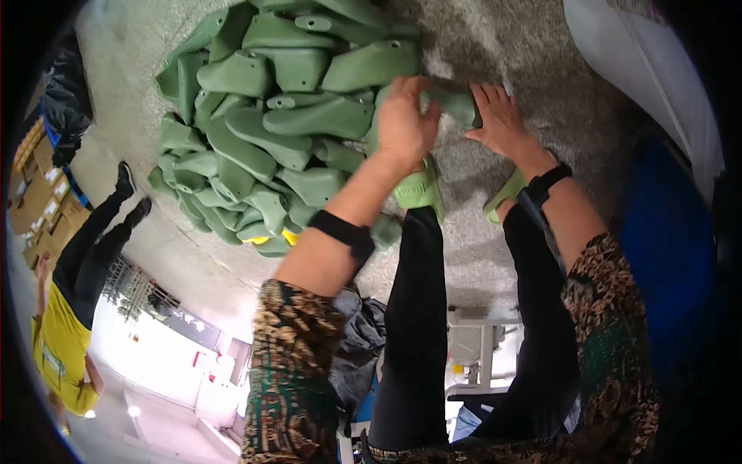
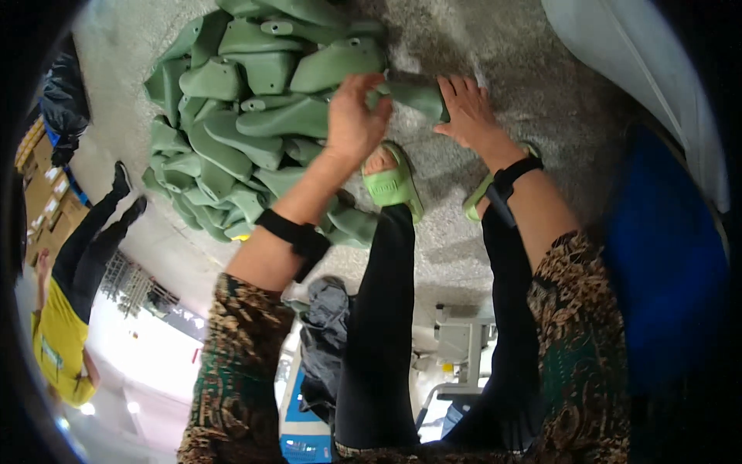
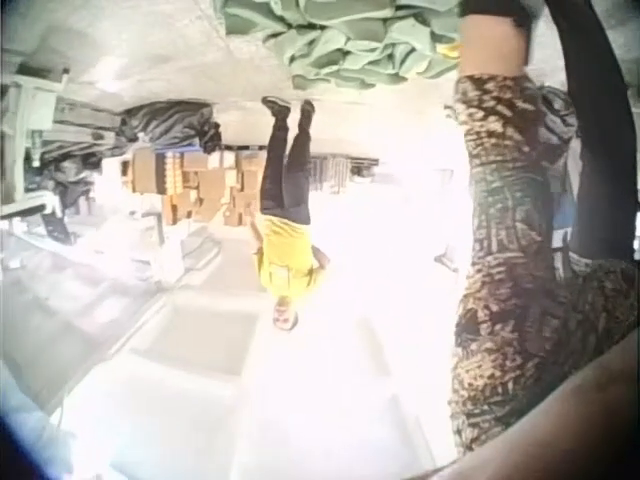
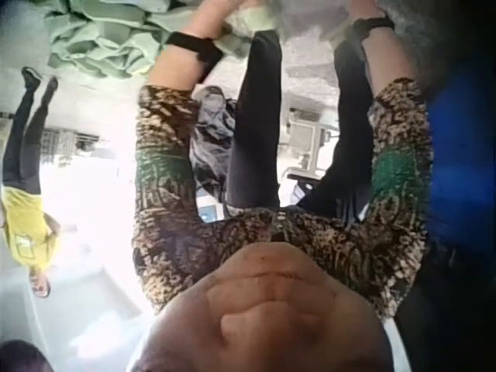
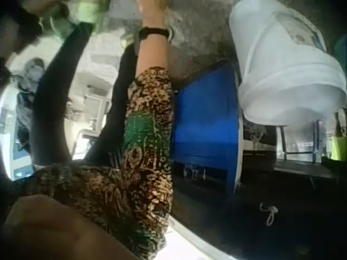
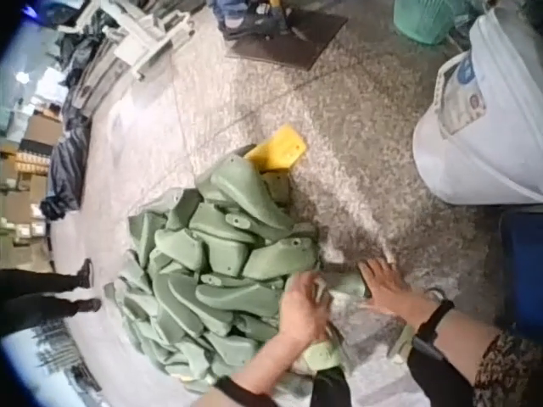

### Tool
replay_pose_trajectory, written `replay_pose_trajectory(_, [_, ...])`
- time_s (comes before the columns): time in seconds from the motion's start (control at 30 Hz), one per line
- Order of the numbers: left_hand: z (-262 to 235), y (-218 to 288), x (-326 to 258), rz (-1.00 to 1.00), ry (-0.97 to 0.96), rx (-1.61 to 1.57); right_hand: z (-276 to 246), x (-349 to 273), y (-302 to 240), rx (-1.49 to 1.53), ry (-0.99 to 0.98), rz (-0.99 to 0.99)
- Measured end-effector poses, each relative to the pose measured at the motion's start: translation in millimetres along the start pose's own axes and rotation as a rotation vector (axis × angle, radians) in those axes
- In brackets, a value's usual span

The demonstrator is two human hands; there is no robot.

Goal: Picking up shoe lasts from a pile on the floor and organizing them onto a workbench or conveyor area.

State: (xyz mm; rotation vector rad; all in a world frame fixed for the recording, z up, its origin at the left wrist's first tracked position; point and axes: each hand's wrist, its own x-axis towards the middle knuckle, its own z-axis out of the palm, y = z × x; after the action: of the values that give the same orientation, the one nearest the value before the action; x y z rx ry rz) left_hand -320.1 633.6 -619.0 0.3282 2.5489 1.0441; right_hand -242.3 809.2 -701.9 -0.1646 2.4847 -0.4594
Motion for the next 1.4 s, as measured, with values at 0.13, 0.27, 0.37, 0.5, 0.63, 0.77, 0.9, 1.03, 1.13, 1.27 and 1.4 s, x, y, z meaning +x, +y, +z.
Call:
replay_pose_trajectory(0.13, [-80, -37, 82, 0.479, -0.092, 0.532, -7, 14, -18, 0.09, -0.324, 0.097])
replay_pose_trajectory(0.27, [-139, -48, 163, 0.453, -0.043, 0.816, -22, 10, -18, 0.31, -0.496, 0.203])
replay_pose_trajectory(0.37, [-137, -49, 170, 0.547, -0.065, 0.85, -13, -10, -6, 0.393, -0.481, 0.229])
replay_pose_trajectory(0.5, [-103, -28, 178, 0.719, -0.03, 0.72, -2, -31, 6, 0.434, -0.409, 0.199])
replay_pose_trajectory(0.63, [-67, -28, 139, 0.035, 0.144, 0.328, 3, -43, 16, 0.424, -0.497, 0.209])
replay_pose_trajectory(0.77, [-1, -121, 62, -0.823, 0.108, -0.147, 27, -45, -5, 0.494, -0.217, 0.035])
replay_pose_trajectory(0.9, [42, -54, 99, -1.29, -0.115, -0.08, 4, -41, -5, 0.421, -0.567, 0.191])
replay_pose_trajectory(1.03, [31, -46, 111, -1.666, 0.586, -0.394, -14, -24, -36, 0.381, -0.641, 0.225])
replay_pose_trajectory(1.13, [20, -44, 59, -1.395, 0.506, -0.606, -23, -44, -35, 0.412, -0.653, 0.238])
replay_pose_trajectory(1.27, [-48, -37, -26, -1.048, 0.22, -0.88, -97, -76, -63, 0.603, -0.637, 0.404])
replay_pose_trajectory(1.4, [-116, 62, -93, -1.177, -0.035, -1.133, -178, -137, -74, 0.686, -0.611, 0.471])
